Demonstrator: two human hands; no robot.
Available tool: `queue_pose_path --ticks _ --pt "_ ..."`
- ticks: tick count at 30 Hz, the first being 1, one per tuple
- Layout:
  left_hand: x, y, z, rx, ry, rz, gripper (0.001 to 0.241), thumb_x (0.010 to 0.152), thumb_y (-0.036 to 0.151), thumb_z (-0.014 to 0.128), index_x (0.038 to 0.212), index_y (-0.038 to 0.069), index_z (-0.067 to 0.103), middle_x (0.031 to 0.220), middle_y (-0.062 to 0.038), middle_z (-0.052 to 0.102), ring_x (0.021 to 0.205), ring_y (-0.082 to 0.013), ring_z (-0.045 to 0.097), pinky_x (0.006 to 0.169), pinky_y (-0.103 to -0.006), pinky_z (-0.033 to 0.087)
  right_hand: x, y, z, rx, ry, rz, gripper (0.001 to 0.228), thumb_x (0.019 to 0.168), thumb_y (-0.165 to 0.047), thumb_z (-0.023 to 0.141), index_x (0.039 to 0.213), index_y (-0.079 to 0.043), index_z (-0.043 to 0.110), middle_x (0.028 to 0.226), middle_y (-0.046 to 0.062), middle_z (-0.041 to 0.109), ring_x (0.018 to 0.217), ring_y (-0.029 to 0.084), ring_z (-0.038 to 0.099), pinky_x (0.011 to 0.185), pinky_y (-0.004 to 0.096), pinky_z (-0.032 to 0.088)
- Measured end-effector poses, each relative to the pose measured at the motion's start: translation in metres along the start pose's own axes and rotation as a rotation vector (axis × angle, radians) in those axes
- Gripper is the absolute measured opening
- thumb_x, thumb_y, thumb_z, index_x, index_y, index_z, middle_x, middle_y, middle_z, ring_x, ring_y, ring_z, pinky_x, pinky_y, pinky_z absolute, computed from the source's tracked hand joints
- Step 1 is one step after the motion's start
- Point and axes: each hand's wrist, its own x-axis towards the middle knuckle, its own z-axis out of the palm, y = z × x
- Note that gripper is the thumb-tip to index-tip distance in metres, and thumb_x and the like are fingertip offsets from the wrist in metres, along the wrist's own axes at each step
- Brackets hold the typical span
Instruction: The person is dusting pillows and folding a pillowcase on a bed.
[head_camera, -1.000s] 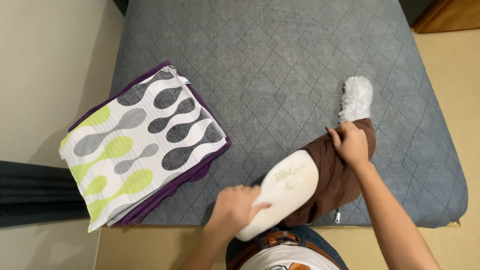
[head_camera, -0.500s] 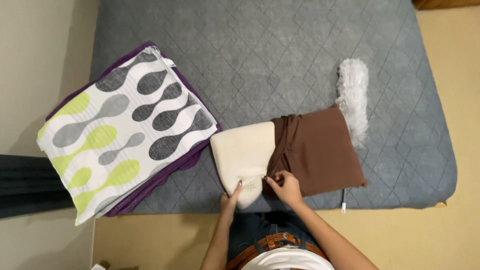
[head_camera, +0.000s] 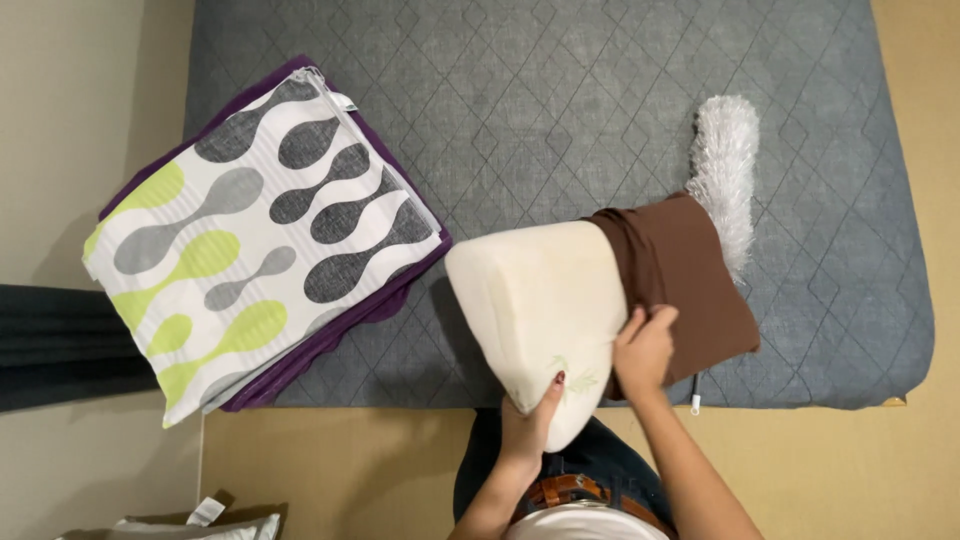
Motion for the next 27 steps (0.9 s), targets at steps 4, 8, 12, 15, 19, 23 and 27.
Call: queue_pose_path --ticks 4,8,12,15,19,23,27 --pt "-0.034 0.035 0.011 -0.027 -0.117 -0.108 0.058 0.085 0.023 0.078 0.131 -0.007 0.062 0.12 -0.017 0.074 0.109 -0.0218 0.069 0.094 -0.0354 0.054 0.033 0.026 -0.031 0.034 0.166 -0.116 0.018 0.102 -0.009 0.058 0.11 0.002 0.045 0.086 0.034 0.062 0.08 0.057 0.061 0.069 0.059 0.048" --pt "-0.051 0.061 0.002 0.018 -0.156 -0.182 0.069 0.084 0.024 0.079 0.14 -0.002 0.049 0.127 -0.021 0.07 0.117 -0.0256 0.069 0.1 -0.0405 0.056 0.071 0.028 -0.052 0.067 0.238 -0.244 0.009 0.103 0.001 0.056 0.109 0.001 0.05 0.09 0.028 0.062 0.086 0.053 0.064 0.075 0.054 0.05" --pt "-0.061 0.082 -0.02 -0.195 -0.15 -0.178 0.069 0.087 0.019 0.075 0.147 0.002 0.045 0.139 -0.017 0.062 0.125 -0.0256 0.062 0.106 -0.0403 0.051 0.118 -0.045 -0.085 0.26 0.281 -0.447 0.018 0.1 0.006 0.053 0.117 0.003 0.048 0.101 0.024 0.062 0.094 0.044 0.068 0.085 0.046 0.053" --pt "-0.051 0.086 -0.036 -0.419 -0.211 -0.264 0.065 0.093 0.025 0.066 0.149 -0.001 0.047 0.142 -0.021 0.059 0.129 -0.0306 0.059 0.106 -0.0426 0.049 0.129 -0.115 -0.118 0.348 0.22 -0.545 0.021 0.104 0.006 0.053 0.124 0.003 0.047 0.104 0.021 0.064 0.097 0.039 0.07 0.087 0.043 0.054" --pt "-0.019 0.02 -0.035 -0.102 -0.277 0.276 0.079 0.098 0.036 0.067 0.152 -0.007 0.029 0.148 -0.026 0.044 0.136 -0.0319 0.049 0.112 -0.045 0.04 0.105 -0.144 -0.115 0.268 0.072 -0.681 0.027 0.105 0.0 0.061 0.13 0.003 0.052 0.118 0.021 0.065 0.107 0.038 0.066 0.094 0.044 0.052" --pt "0.004 -0.02 -0.019 0.323 -0.411 0.547 0.076 0.104 0.048 0.061 0.154 0.002 0.026 0.144 -0.022 0.053 0.133 -0.0317 0.054 0.116 -0.0439 0.04 0.034 -0.109 -0.062 0.13 0.196 -0.58 0.033 0.095 -0.012 0.074 0.123 -0.002 0.06 0.12 0.019 0.059 0.116 0.038 0.051 0.105 0.046 0.037" --pt "0.031 -0.036 -0.008 -0.747 -0.256 -0.298 0.065 0.1 0.053 0.046 0.151 0.014 0.043 0.147 -0.008 0.054 0.136 -0.0256 0.053 0.114 -0.0428 0.042 -0.034 -0.034 -0.017 0.172 0.261 -0.463 0.039 0.091 -0.014 0.074 0.123 0.002 0.058 0.121 0.024 0.054 0.118 0.043 0.047 0.104 0.051 0.031"
